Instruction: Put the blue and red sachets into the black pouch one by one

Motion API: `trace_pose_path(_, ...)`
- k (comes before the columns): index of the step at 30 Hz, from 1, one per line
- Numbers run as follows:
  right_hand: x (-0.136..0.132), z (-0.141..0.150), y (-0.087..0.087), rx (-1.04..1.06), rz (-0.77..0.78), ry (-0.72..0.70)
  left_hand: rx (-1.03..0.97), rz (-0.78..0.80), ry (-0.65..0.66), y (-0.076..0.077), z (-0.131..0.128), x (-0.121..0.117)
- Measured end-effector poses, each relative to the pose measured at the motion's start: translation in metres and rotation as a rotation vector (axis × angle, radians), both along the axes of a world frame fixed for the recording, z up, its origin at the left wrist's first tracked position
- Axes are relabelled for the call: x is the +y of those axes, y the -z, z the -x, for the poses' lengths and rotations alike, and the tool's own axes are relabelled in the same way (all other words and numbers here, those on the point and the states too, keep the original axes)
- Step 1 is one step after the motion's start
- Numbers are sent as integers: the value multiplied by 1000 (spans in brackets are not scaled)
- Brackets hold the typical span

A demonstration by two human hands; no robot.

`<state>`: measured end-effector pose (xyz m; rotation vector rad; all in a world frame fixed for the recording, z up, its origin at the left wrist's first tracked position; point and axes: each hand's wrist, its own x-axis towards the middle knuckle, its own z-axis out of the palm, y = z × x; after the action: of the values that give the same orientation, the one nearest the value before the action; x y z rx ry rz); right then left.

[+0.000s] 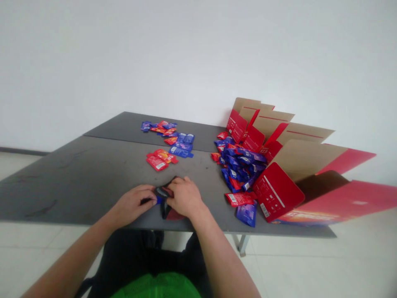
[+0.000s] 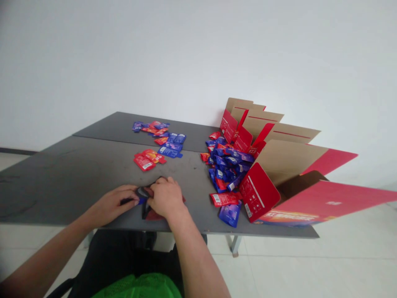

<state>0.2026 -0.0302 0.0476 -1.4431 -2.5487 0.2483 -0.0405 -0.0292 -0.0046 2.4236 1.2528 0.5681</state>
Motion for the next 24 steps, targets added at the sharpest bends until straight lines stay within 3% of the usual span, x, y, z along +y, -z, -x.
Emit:
trace_pose_path(3,7,-41,5,-4,34,151,13,10,-1,-1,0,0)
trace_pose_path(7,9,-78,-10,-73,23,375,18,20,14,-1,1,1)
trace_pose_path(9,5,-66,-18,-37,-56,344,15,21,13,0,2,1)
trace_pose_path(11,0,-40,-22,24,-116,221,14,16,-2,1,2,2)
trace_pose_path(14,-5,-3,-15,43,-102,31,9,8,-16,2,1,1)
trace_pose_path(16,-4,2,-7,24,-50,-8,6,9,-20,1,0,0)
trace_pose_path(19,2,-25,4,38,1,51,4,15,-29,-1,-1,-1)
trace_pose_path(24,11,-80,7,92,64,288,21,34,-15,-2,1,0)
